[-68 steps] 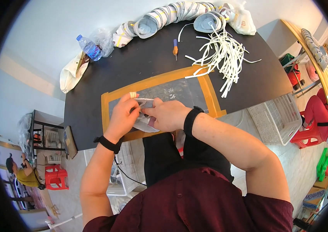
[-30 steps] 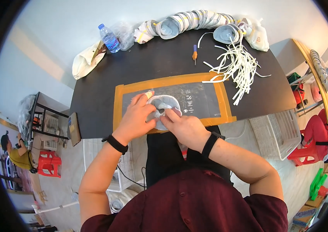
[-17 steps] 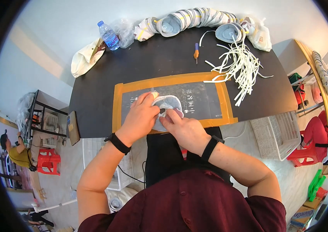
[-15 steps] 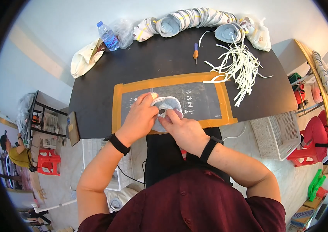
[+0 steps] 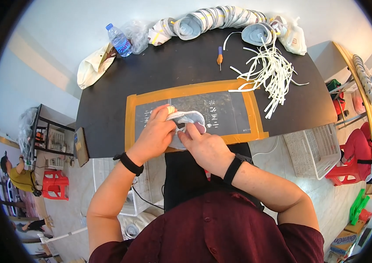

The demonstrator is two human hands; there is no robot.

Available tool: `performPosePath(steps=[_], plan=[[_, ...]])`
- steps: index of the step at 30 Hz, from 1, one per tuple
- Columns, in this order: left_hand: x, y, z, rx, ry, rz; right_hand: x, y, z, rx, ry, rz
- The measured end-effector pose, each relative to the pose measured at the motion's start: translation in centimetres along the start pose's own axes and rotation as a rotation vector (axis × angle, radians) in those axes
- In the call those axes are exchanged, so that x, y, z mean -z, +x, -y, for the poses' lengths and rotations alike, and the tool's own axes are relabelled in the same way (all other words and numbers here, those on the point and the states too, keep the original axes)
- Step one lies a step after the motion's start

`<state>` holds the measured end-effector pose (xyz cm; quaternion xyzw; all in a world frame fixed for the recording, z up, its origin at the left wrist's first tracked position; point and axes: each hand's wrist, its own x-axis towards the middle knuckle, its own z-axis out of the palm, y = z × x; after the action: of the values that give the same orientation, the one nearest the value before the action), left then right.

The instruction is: Applying reinforcing tape strips to the interior heel section of a white shoe upper.

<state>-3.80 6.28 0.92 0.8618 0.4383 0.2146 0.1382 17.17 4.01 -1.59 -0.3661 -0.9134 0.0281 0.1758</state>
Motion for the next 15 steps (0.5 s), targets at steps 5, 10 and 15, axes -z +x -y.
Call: performPosePath(steps=[5, 10, 15], plan=[[0.16, -0.08, 0.13, -0.017, -0.014, -0.013, -0.25, 0.07, 0.08, 0.003, -0.044, 0.019], [-0.16, 0.15, -0.22, -0.002, 0.07, -0.076, -0.1, -0.06, -0.22, 0.029, 0.005, -0.027], [0.16, -0.28, -0.73, 0.059, 0.088, -0.07, -0.59, -0.18, -0.26, 0.016, -0.007, -0.019]])
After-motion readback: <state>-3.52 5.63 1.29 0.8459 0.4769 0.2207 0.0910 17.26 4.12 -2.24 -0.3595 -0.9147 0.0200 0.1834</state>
